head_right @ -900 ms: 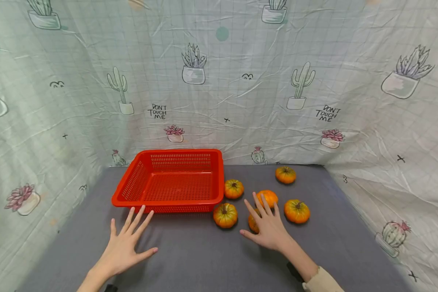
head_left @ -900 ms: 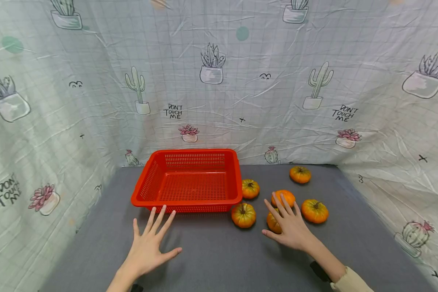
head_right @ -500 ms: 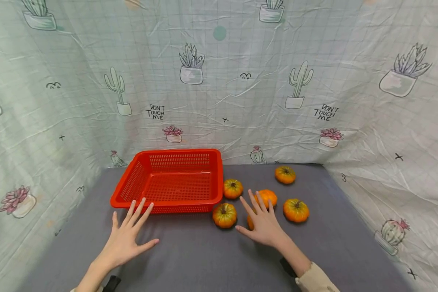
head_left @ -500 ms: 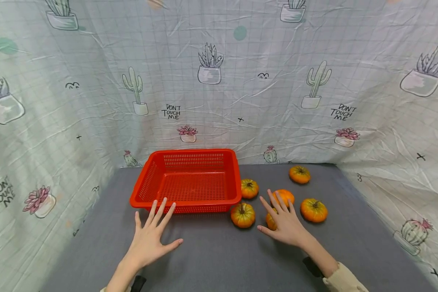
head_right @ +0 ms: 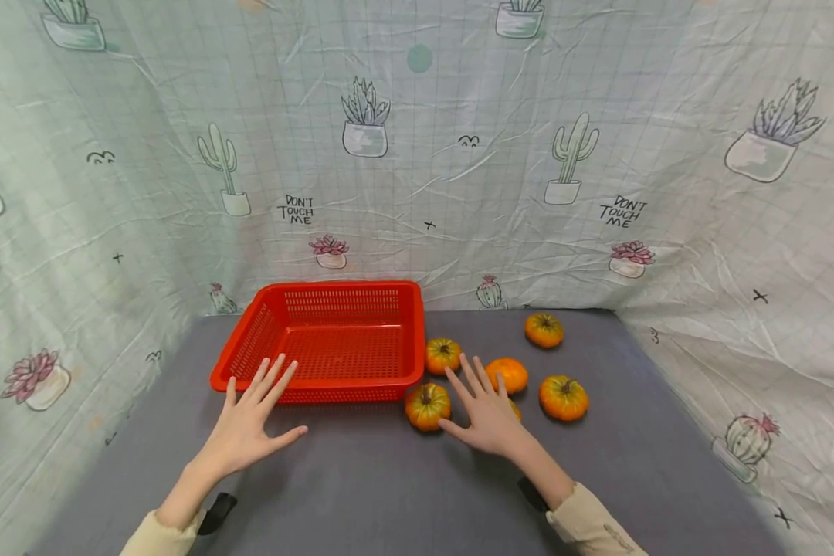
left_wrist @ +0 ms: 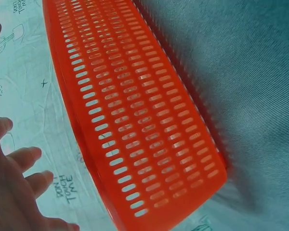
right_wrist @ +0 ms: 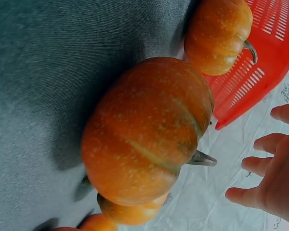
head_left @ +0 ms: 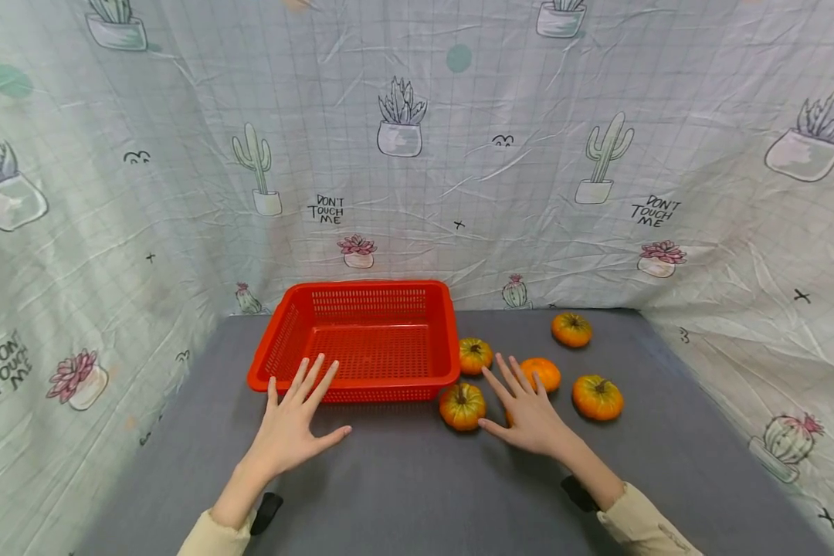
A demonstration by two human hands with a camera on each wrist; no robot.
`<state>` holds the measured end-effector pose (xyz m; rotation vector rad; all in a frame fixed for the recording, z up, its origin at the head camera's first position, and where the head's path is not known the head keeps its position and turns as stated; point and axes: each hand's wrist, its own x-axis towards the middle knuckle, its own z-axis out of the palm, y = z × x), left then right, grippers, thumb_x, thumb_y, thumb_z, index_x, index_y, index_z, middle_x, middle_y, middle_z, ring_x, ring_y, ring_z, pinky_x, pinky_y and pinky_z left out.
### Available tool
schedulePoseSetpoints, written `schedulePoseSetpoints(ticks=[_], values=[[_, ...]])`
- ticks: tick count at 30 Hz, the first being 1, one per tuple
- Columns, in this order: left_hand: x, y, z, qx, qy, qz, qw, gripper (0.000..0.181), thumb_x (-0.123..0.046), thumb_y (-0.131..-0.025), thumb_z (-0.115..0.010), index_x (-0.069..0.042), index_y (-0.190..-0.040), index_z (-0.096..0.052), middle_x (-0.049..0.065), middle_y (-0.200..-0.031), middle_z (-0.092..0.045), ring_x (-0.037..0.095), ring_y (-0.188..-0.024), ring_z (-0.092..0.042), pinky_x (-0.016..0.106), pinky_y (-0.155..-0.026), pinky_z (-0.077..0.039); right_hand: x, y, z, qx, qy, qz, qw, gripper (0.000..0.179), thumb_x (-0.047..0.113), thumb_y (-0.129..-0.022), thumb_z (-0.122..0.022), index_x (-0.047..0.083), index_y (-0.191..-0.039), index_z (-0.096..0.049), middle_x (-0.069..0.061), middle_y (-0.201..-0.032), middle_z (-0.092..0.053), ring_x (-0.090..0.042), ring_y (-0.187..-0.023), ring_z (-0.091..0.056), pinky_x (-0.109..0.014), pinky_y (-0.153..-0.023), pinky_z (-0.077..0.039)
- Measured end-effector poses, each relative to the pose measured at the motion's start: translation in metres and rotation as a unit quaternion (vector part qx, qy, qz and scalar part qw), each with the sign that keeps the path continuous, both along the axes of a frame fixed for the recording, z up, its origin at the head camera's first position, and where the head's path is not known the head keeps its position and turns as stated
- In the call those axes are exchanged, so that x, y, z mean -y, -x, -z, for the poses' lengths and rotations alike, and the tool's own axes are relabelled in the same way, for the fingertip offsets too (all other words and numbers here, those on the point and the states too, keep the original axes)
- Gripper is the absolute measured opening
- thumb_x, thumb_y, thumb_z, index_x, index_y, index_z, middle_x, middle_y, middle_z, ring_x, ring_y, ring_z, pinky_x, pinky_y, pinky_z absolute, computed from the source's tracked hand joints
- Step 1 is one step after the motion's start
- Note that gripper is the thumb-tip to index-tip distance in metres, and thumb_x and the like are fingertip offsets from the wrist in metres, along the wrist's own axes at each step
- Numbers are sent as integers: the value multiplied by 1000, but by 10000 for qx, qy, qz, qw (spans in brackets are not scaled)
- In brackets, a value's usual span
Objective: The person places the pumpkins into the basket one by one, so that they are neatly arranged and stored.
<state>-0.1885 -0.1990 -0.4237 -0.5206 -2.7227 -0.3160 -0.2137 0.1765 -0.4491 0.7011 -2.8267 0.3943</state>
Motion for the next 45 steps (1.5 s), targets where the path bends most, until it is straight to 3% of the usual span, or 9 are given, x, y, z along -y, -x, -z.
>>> schedulePoseSetpoints(ticks=[8, 16, 25, 33, 45], values=[[-2, 15, -3, -136, -45, 123, 9998, 95, -58, -68, -64, -30, -144, -13, 1, -152, -12, 30, -137, -17, 69, -97, -6, 8, 8, -5, -6, -47, -10, 10000, 80, 54, -79, -54, 17, -143, -22, -9, -151, -8, -33, -138, -10, -66, -98, -17], [2, 33, -3, 228, -353, 100, 9991, 92, -56, -72, -61, -33, -143, -9, 3, -151, -13, 29, -138, -12, 67, -99, -2, 22, 22, -12, 159, 226, 97, 9996, 77, 55, -83, -48, 17, -144, -19, -6, -152, -7, -30, -139, -3, -62, -103, -9], [21, 47, 0, 647, -626, -115, 9959, 83, -54, -78, -56, -34, -143, -8, 5, -151, -14, 31, -138, -11, 68, -97, -5, 43, 37, -19, 491, 398, 216, 9978, 74, 55, -87, -41, 17, -144, -14, -4, -152, -7, -28, -140, -1, -60, -104, -7], [46, 61, 4, 853, -655, -396, 9934, 80, -53, -82, -52, -28, -144, -9, 11, -150, -15, 35, -137, -11, 68, -98, -1, 55, 51, -21, 478, 356, 109, 9982, 72, 53, -88, -39, 13, -144, -17, -6, -151, -11, -29, -139, -5, -60, -104, -8], [77, 69, 10, 1156, -884, -670, 9871, 81, -53, -82, -51, -20, -145, -12, 17, -150, -11, 35, -138, -3, 68, -97, 3, 66, 61, -20, 653, 141, 114, 9977, 71, 54, -89, -36, 15, -144, -17, -5, -151, -13, -28, -139, -5, -61, -104, -7]])
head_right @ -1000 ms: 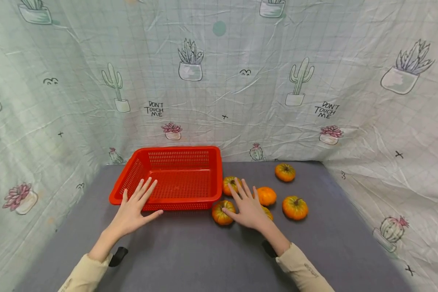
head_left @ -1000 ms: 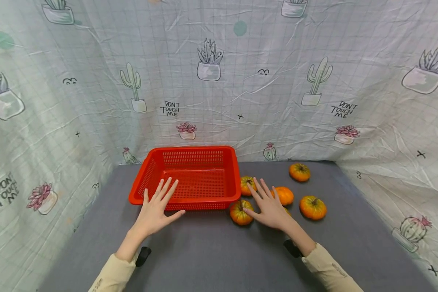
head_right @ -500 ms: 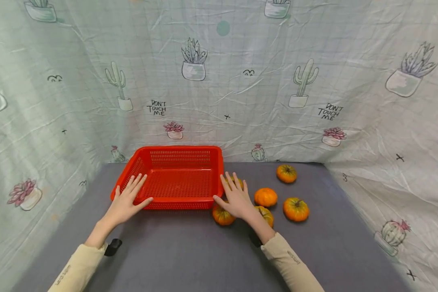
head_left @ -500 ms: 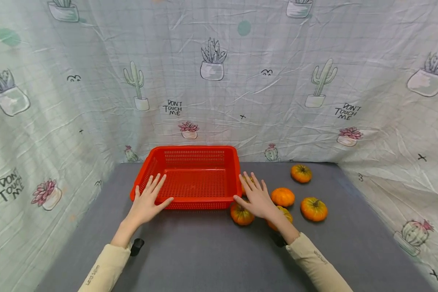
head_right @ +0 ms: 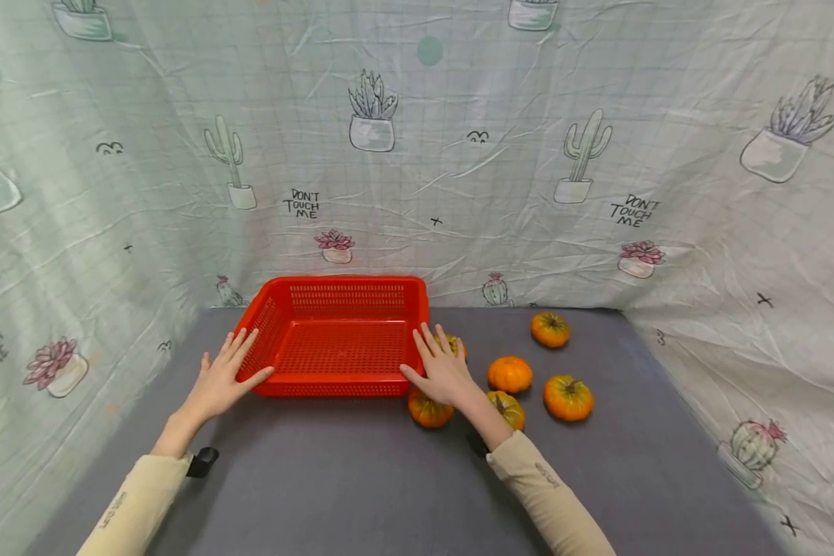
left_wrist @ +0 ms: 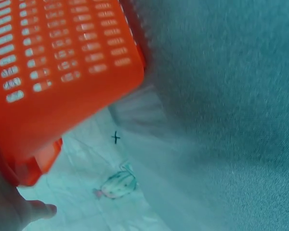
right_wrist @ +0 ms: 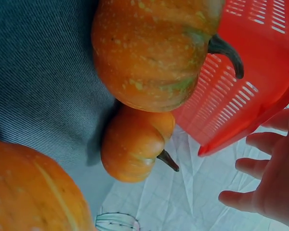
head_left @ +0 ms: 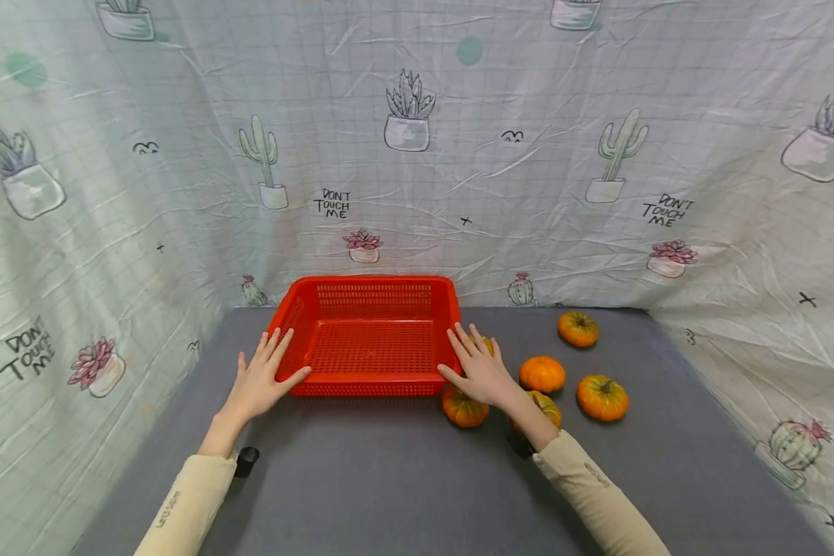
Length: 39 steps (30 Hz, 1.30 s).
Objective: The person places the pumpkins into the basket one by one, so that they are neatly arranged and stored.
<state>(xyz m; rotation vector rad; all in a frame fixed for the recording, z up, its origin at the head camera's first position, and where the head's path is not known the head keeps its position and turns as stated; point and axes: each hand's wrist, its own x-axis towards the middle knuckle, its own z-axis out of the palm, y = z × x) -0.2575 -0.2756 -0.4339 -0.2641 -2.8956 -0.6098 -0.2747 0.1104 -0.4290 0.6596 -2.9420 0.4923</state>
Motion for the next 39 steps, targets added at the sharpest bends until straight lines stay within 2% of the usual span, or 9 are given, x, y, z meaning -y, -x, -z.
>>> schedulePoseSetpoints(ticks=[5, 10, 14, 18, 22, 26, 32, 39], values=[[12, 5, 1, 93, 39, -107, 9999, 85, -58, -81, -48, -16, -145, -11, 18, -150, -10, 37, -137, -4, 70, -96, 1, 3, 2, -1, 116, -156, 6, 9998, 71, 53, -89, -37, 13, -144, -18, -7, -151, -13, -29, -139, -6, -62, -103, -8], [20, 9, 1, 391, 72, -208, 9990, 93, -65, -78, -45, -13, -145, -7, 12, -151, -6, 40, -136, -3, 71, -94, 0, 3, 2, 0, 121, -285, 51, 9995, 73, 56, -88, -36, 13, -144, -17, -6, -151, -12, -29, -139, -2, -62, -103, -7], [23, 11, 0, 466, 133, -295, 9984, 95, -67, -77, -44, -13, -145, -6, 9, -152, -6, 44, -135, -2, 72, -92, -1, 4, 4, 1, 94, -374, 87, 9992, 72, 58, -88, -33, 16, -144, -14, -3, -152, -9, -26, -140, 2, -60, -104, -5], [23, 12, 1, 406, 214, -284, 9985, 94, -66, -79, -44, -11, -145, -6, 12, -151, -5, 48, -133, -1, 73, -92, -1, 4, 4, 3, 102, -495, 155, 9986, 72, 59, -88, -31, 17, -144, -13, -3, -152, -8, -26, -140, 3, -60, -105, -4], [23, 12, 3, 396, 357, -309, 9981, 93, -66, -80, -42, -9, -144, -6, 15, -151, -2, 50, -132, -2, 73, -92, -2, 4, 3, 4, 44, -448, 204, 9988, 72, 57, -88, -34, 14, -144, -17, -5, -152, -10, -28, -140, 0, -60, -104, -3], [22, 12, 3, 360, 456, -359, 9977, 92, -66, -80, -40, -8, -144, -7, 16, -150, -6, 52, -130, -7, 73, -91, -3, 5, 1, 5, -50, -421, 263, 9988, 71, 56, -88, -35, 14, -143, -20, -6, -151, -13, -29, -139, -4, -61, -104, -4], [20, 10, 1, 204, 670, -474, 9964, 92, -67, -80, -38, -6, -144, -11, 17, -149, -13, 49, -119, -25, 68, -87, -19, 7, 0, 10, -221, -316, 366, 9986, 69, 54, -89, -35, 12, -143, -23, -6, -150, -16, -30, -139, -8, -60, -104, -7], [19, 11, 3, 111, 818, -486, 9954, 89, -65, -82, -35, -4, -143, -13, 18, -148, -14, 47, -113, -29, 64, -84, -26, 6, -2, 14, -529, -219, 429, 9974, 64, 49, -90, -37, 11, -141, -27, -8, -149, -22, -31, -137, -15, -60, -103, -13]])
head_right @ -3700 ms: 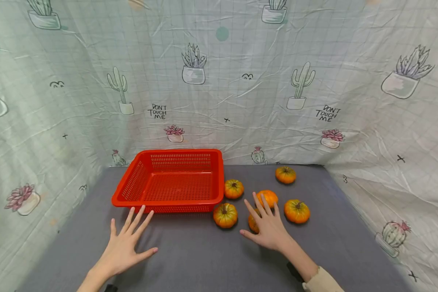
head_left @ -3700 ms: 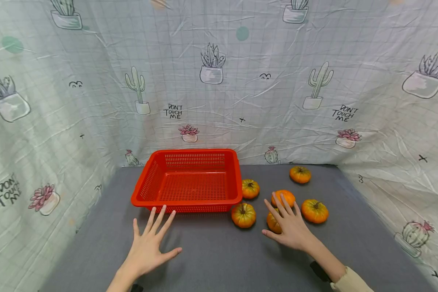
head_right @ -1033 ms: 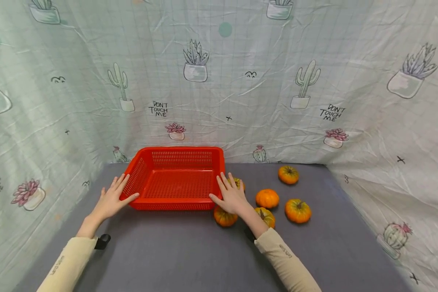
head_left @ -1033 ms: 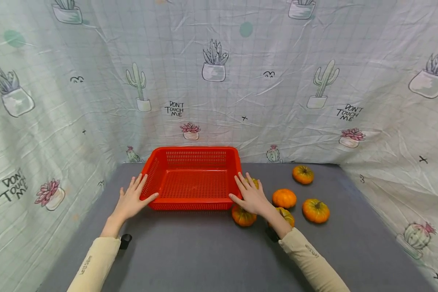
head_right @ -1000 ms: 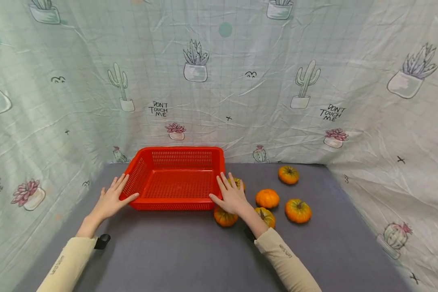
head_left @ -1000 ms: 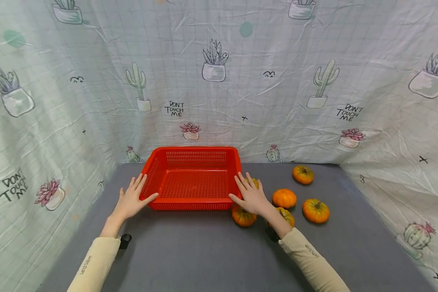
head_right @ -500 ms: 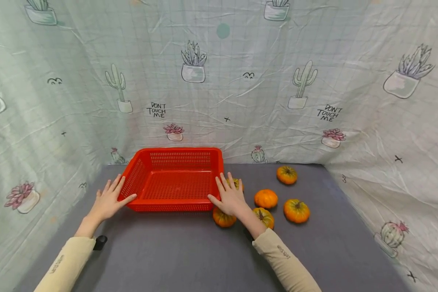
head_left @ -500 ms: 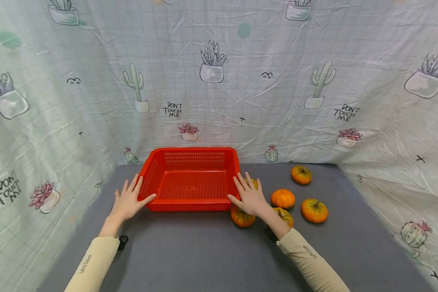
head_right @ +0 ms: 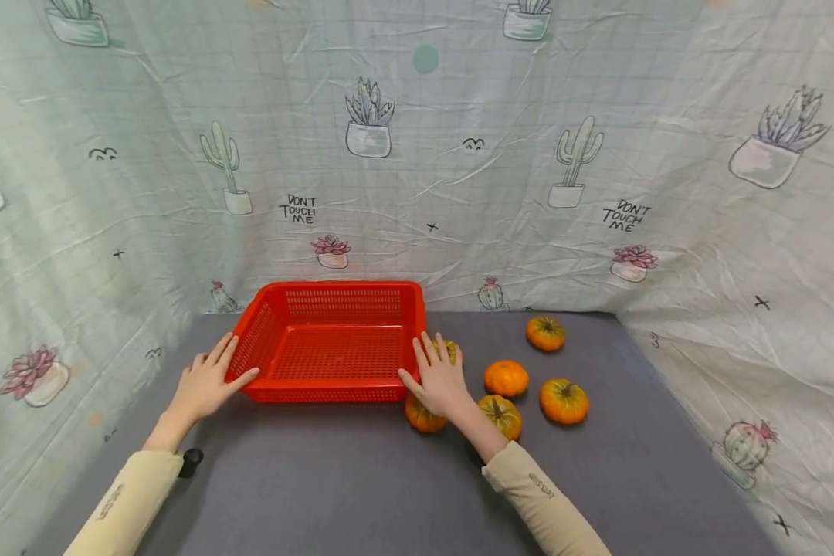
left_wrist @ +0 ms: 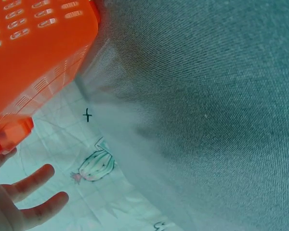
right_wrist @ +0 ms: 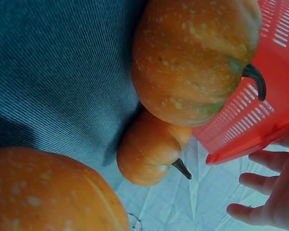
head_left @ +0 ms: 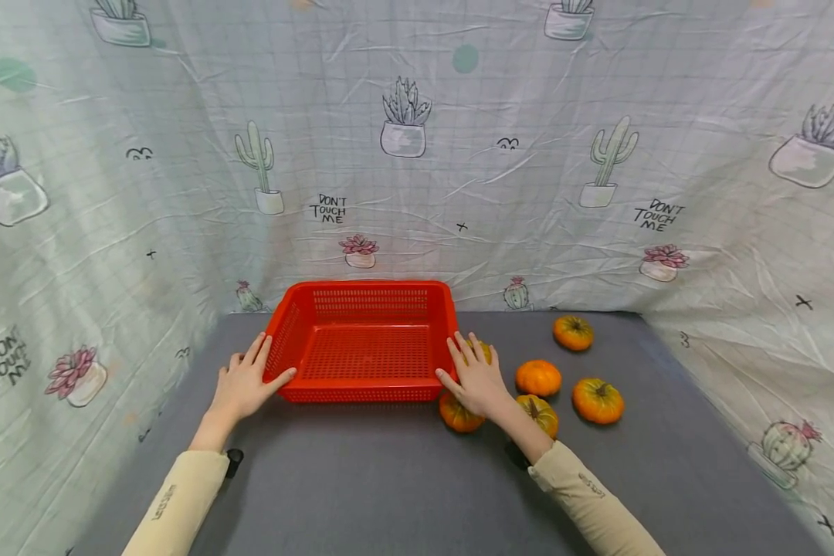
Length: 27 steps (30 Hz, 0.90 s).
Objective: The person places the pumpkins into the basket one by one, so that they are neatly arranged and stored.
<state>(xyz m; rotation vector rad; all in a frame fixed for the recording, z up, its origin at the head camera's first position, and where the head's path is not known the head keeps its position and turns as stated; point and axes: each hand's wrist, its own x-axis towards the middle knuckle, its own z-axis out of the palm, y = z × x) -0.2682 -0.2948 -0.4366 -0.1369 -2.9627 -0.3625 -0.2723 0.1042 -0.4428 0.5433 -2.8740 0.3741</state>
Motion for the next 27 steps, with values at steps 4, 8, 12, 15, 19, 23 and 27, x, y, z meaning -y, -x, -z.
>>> schedulePoseSetpoints(ticks=[4, 8, 12, 15, 19, 23, 27], values=[[0, 0, 1, -90, 16, -36, 10000, 86, -63, -84, -34, -3, -143, -15, 19, -147, -17, 46, -112, -31, 62, -83, -28, -2, -2, 1, -129, -34, -56, 9999, 64, 52, -91, -33, 11, -140, -29, -10, -147, -25, -32, -136, -19, -60, -103, -15], [-1, 2, 2, -151, 11, -14, 9999, 85, -62, -84, -36, -3, -142, -16, 19, -147, -18, 46, -111, -32, 62, -82, -29, -6, -6, 0, -186, 30, -138, 9997, 62, 50, -91, -36, 11, -139, -32, -10, -146, -27, -32, -135, -20, -60, -102, -16], [-1, 3, 3, -148, -5, -3, 9999, 83, -58, -85, -39, -3, -142, -16, 20, -147, -18, 46, -111, -32, 61, -81, -30, -12, -11, -1, -262, 98, -294, 9992, 60, 47, -91, -39, 12, -139, -33, -9, -145, -30, -31, -135, -21, -61, -100, -18], [0, 2, 3, -118, -22, -2, 9999, 83, -57, -85, -40, -3, -142, -16, 20, -147, -17, 46, -112, -31, 61, -82, -30, -18, -16, -2, -302, 173, -421, 9985, 57, 45, -91, -40, 13, -138, -35, -9, -144, -32, -31, -135, -22, -62, -100, -17], [1, 2, 2, -89, -10, 6, 10000, 85, -61, -84, -36, -3, -143, -14, 19, -147, -16, 47, -113, -31, 62, -83, -29, -25, -23, -4, -401, 258, -547, 9974, 53, 43, -92, -41, 15, -136, -38, -9, -143, -34, -32, -133, -25, -62, -99, -19], [1, 2, 1, -96, 0, 0, 10000, 84, -59, -85, -37, -3, -143, -15, 19, -148, -16, 47, -113, -31, 62, -83, -28, -34, -29, -6, -522, 305, -560, 9966, 49, 41, -91, -43, 16, -134, -42, -10, -141, -36, -31, -133, -25, -62, -98, -20], [1, 3, 2, -99, 18, 0, 9999, 82, -56, -85, -40, -3, -142, -16, 18, -148, -17, 47, -113, -31, 62, -83, -29, -48, -37, -7, -745, 418, -592, 9946, 46, 35, -89, -49, 14, -130, -46, -10, -138, -41, -30, -132, -27, -61, -98, -20]])
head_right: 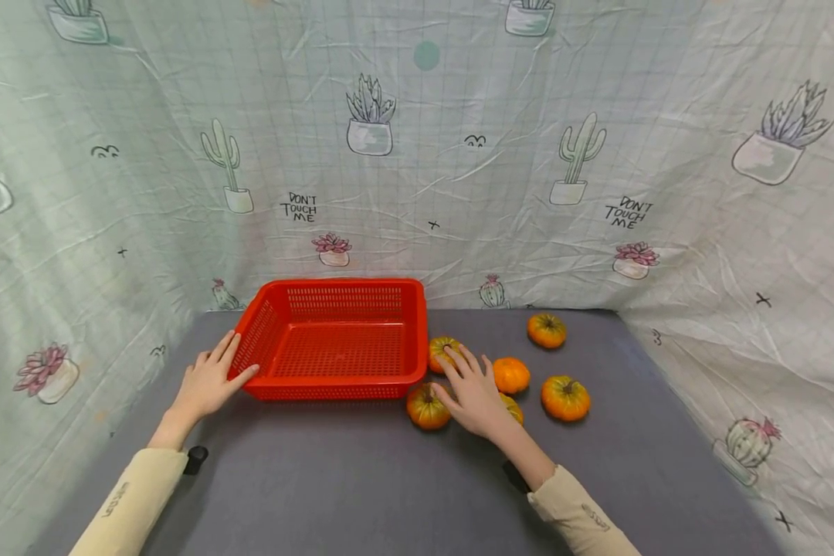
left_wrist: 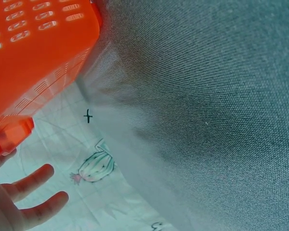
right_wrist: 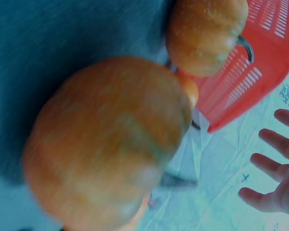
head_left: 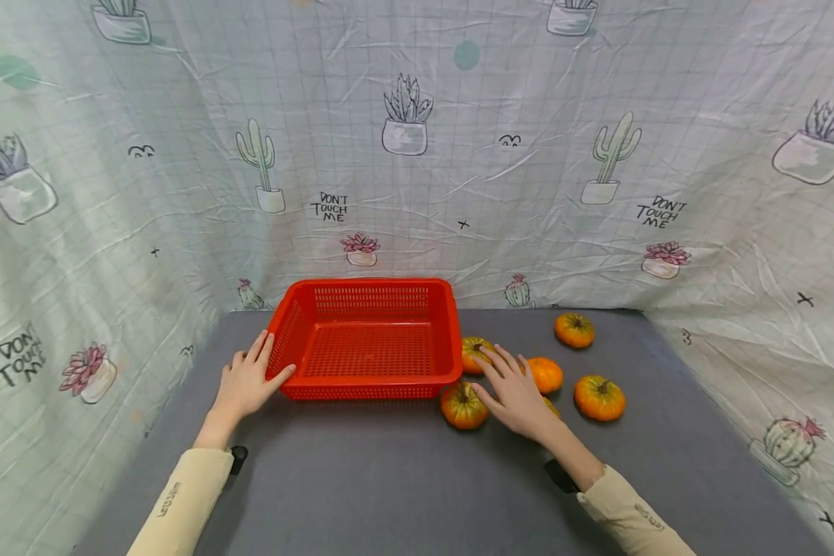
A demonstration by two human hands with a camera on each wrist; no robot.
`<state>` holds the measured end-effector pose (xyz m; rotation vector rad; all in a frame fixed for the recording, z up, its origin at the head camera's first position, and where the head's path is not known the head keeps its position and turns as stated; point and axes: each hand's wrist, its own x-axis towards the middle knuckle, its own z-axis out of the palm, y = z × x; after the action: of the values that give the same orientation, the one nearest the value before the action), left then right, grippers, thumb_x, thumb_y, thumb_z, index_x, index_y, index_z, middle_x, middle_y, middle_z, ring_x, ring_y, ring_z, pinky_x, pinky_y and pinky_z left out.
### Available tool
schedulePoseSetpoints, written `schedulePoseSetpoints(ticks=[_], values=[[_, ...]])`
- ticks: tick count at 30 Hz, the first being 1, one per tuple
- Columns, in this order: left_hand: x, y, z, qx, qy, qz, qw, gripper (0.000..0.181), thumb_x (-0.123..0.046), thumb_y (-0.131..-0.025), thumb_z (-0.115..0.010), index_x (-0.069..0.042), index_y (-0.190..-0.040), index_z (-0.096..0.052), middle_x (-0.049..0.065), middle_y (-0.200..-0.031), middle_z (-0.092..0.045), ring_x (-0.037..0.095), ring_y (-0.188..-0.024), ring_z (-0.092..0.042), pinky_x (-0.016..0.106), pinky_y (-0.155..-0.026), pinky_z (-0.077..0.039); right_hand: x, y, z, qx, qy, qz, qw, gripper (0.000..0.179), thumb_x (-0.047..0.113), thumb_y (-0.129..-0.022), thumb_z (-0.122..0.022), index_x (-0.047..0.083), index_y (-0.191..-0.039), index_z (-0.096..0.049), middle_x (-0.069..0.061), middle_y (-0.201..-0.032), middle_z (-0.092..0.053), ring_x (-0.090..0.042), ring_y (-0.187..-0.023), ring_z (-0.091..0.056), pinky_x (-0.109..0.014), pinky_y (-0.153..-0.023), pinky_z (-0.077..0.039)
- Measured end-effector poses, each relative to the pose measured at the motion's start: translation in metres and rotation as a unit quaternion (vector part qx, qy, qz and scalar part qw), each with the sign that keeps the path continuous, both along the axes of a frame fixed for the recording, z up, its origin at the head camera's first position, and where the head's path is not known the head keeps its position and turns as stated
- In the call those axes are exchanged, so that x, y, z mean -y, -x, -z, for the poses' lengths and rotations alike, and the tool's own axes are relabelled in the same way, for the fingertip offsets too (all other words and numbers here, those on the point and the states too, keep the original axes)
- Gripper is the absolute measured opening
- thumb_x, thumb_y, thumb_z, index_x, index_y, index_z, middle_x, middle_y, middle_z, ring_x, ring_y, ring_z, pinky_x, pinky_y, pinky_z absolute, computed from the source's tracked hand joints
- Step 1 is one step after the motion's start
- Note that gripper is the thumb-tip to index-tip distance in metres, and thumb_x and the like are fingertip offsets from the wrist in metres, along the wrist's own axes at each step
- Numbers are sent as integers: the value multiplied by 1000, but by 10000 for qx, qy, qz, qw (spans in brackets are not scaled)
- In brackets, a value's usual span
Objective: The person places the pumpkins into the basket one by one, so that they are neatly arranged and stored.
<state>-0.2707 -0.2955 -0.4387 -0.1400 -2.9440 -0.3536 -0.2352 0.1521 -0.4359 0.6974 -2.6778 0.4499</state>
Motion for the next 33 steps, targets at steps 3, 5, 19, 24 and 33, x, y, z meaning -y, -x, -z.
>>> schedulePoseSetpoints(ticks=[3, 5, 19, 24, 33], values=[[0, 1, 1, -4, -6, -1, 10000, 82, -57, -85, -39, -3, -142, -16, 18, -148, -17, 47, -113, -31, 62, -83, -29, -12, -5, 0, -315, 90, -100, 9994, 44, 30, -87, -54, 12, -127, -49, -10, -135, -43, -30, -129, -31, -61, -98, -21], [0, 1, 1, -16, -23, -12, 10000, 83, -58, -85, -39, -3, -143, -16, 18, -148, -17, 46, -113, -31, 63, -83, -28, -21, -8, 1, -589, 142, -185, 9980, 44, 27, -85, -57, 12, -125, -51, -10, -134, -45, -31, -127, -34, -61, -96, -22], [0, -2, 6, -80, -87, -16, 9999, 83, -58, -85, -40, -3, -142, -16, 18, -148, -17, 45, -113, -31, 62, -83, -29, -86, -22, 15, -1259, 240, 108, 9917, 44, 11, -73, -68, 3, -115, -57, -17, -119, -55, -35, -113, -45, -58, -91, -27], [-1, -2, 7, -102, -63, -3, 9999, 84, -60, -84, -38, -3, -142, -17, 18, -147, -18, 45, -113, -32, 61, -81, -30, -112, -28, 18, -1067, 240, 618, 9921, 45, 10, -73, -67, 2, -116, -55, -21, -123, -50, -40, -114, -41, -58, -91, -26], [0, 0, 8, -114, -123, 45, 9998, 85, -62, -84, -36, -3, -142, -16, 18, -148, -17, 45, -114, -31, 62, -82, -30, -150, -33, 21, -307, 166, 1661, 9855, 48, 24, -85, -58, 1, -125, -44, -29, -130, -36, -47, -117, -29, -62, -88, -21]])
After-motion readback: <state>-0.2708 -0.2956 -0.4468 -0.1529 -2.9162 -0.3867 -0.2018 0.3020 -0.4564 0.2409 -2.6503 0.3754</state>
